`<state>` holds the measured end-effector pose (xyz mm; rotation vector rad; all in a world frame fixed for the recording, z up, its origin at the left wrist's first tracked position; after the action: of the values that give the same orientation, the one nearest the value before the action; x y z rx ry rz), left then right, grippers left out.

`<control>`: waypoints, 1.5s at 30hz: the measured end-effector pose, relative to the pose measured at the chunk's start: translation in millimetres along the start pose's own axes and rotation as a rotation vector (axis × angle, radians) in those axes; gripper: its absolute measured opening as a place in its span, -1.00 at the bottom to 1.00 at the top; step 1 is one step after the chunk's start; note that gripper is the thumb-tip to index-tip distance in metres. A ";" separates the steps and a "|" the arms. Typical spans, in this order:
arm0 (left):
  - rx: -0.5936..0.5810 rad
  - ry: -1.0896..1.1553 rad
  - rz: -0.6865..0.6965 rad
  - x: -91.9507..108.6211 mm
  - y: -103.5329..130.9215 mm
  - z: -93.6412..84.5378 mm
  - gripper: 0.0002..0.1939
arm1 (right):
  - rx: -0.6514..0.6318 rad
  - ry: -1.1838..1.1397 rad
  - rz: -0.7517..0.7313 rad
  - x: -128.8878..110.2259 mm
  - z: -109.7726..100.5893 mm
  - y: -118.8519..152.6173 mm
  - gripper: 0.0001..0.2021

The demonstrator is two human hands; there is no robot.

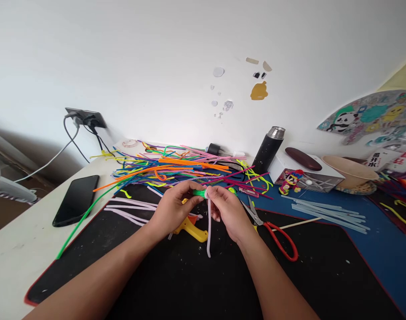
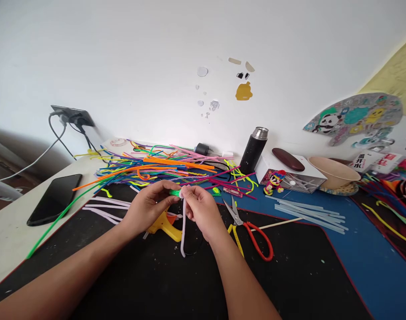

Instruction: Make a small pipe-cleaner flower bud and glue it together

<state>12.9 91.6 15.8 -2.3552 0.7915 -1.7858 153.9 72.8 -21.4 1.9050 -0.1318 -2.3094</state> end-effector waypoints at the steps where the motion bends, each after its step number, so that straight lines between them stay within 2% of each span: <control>1: 0.002 -0.005 0.010 0.9 0.1 -0.1 -0.85 | -0.002 0.000 0.003 0.7 0.1 0.1 -0.46; 12: 0.039 -0.041 0.079 10.9 0.6 -1.9 -0.89 | -0.026 -0.026 0.008 2.8 4.1 -0.4 -0.49; 20: 0.051 -0.038 0.045 4.7 1.2 -3.3 -0.87 | -0.046 -0.022 -0.010 2.3 10.2 0.8 -0.45; 28: 0.024 0.053 -0.027 -1.0 -0.2 -1.0 -0.84 | -0.042 -0.065 -0.006 1.7 6.6 0.1 -0.45; 40: 0.038 -0.069 0.057 9.2 0.0 -3.1 -0.89 | -0.041 -0.028 -0.006 1.1 9.4 0.9 -0.45; 45: 0.050 -0.089 0.053 10.3 0.6 -4.3 -0.89 | -0.060 -0.039 -0.014 2.7 10.5 0.3 -0.47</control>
<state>10.7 87.6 26.0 -2.3409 0.7809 -1.6487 143.1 71.8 -22.0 1.8385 -0.0535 -2.3329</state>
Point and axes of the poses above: each hand's wrist, its own y-axis away from the middle knuckle, its own z-axis out of the palm, x = y × z, the point moved 9 cm from there along -y, towards the middle knuckle
